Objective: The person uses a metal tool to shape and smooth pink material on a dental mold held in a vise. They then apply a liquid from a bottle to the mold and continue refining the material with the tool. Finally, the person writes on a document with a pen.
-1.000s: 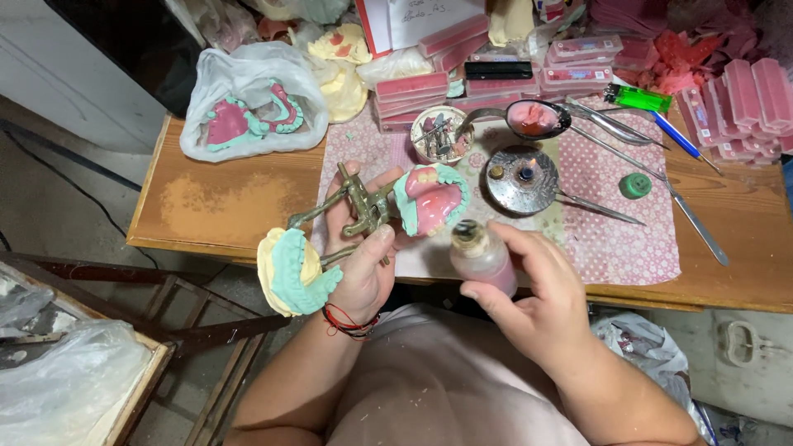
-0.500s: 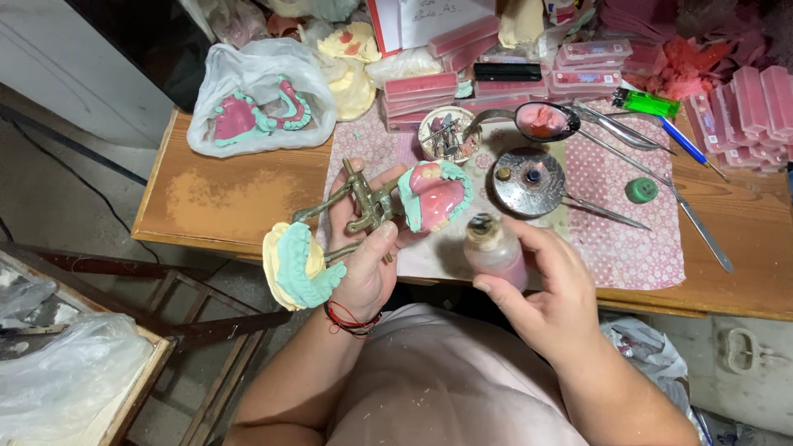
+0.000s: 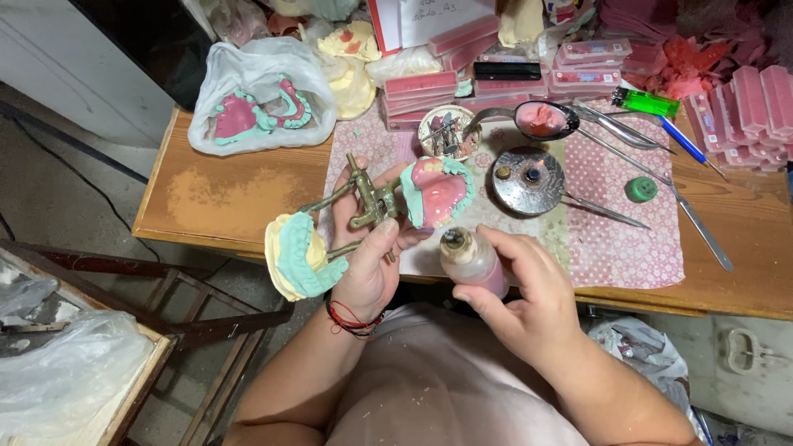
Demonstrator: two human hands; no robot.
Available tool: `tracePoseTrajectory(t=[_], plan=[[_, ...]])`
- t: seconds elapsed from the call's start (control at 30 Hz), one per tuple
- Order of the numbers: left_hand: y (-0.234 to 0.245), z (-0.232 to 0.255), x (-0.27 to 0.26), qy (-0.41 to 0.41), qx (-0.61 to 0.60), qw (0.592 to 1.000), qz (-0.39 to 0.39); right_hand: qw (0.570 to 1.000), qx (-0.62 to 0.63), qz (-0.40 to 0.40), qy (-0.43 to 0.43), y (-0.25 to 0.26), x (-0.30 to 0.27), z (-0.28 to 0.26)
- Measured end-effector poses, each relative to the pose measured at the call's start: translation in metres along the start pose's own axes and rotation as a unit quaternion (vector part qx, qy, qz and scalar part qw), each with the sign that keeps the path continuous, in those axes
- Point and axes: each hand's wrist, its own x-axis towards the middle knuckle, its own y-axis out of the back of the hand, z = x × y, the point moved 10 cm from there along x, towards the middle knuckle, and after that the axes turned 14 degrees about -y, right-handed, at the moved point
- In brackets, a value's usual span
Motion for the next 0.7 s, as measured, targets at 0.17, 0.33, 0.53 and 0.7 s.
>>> tracePoseTrajectory(t=[0.17,0.33,0.53,0.7], plan=[[0.002,0.0,-0.001,0.004,0.004,1.0,0.0,0.998,0.014,0.049,-0.025,0.014,-0.008,0.018],[0.002,0.001,-0.002,-0.001,-0.016,1.0,0.008,0.985,0.085,0.144,-0.035,0.045,-0.015,0.054],[0.0,0.0,-0.001,-0.001,0.008,1.0,-0.018,0.961,0.085,0.264,-0.021,0.107,-0.021,0.111],[0.0,-0.001,-0.001,0.003,0.006,1.0,0.0,0.939,0.07,0.335,-0.045,0.163,-0.035,0.217]])
